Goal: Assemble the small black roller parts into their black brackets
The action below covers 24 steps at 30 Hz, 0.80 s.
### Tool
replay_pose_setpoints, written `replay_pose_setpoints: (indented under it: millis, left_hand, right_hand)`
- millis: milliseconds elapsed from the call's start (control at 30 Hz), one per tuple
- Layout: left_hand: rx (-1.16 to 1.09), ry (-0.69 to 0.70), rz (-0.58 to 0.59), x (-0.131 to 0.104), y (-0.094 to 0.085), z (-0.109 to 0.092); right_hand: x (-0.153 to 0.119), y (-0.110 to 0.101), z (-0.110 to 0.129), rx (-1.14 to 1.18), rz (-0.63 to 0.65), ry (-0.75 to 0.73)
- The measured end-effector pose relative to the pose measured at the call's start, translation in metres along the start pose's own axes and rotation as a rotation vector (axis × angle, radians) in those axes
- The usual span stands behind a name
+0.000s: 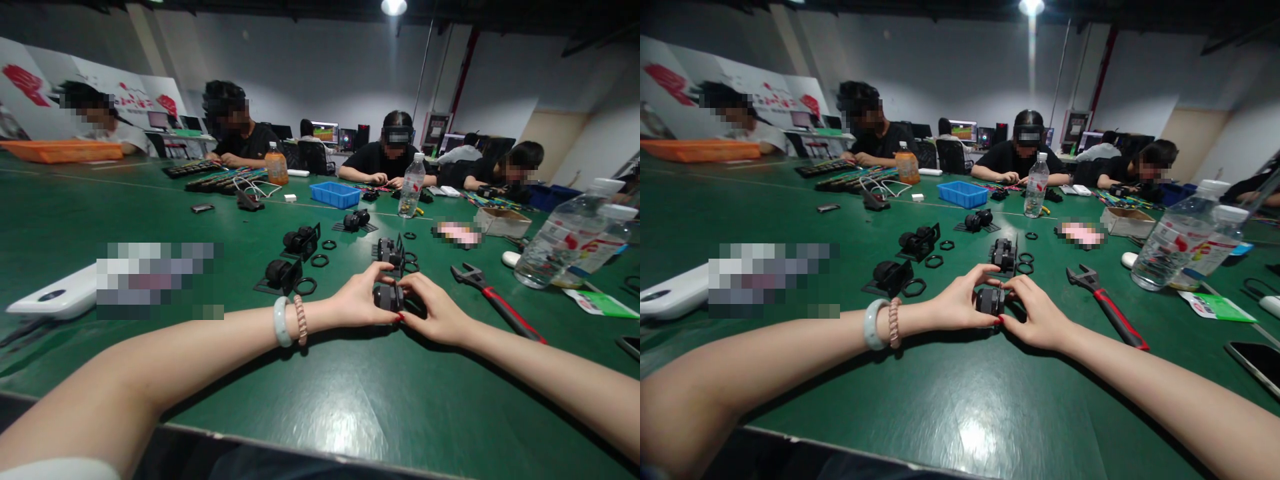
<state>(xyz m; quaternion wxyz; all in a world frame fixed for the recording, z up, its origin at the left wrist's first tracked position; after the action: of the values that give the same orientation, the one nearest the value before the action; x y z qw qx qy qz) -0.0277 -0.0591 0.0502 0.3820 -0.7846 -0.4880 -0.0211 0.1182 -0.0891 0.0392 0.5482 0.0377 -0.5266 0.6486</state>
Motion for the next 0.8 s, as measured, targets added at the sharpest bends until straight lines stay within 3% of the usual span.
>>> replay_pose_setpoints:
  millis: [533, 800]
  left_hand:
    - [-0.022, -0.017, -0.019, 0.0007, 0.0014, -0.0032]
    - [-0.014, -0.011, -0.001, 0.0008, 0.0015, -0.0045]
  right_hand:
    - [-0.0011, -0.0016, -0.0024, -0.004, -0.022, -0.003]
    - [-0.0012, -0.0013, 0.0023, 0.111, -0.032, -0.014]
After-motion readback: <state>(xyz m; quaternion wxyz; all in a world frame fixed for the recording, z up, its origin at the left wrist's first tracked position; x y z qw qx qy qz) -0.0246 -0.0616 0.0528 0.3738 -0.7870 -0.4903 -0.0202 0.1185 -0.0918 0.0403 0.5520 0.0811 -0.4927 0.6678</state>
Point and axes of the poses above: each hand's wrist, its own x-axis towards the middle knuckle, its own y-axis out of the palm, z = x × y, the point moved 4 cm from there along x, towards the middle knuckle, and after that the axes turned 9 degrees about -z, right-handed, at the moved point
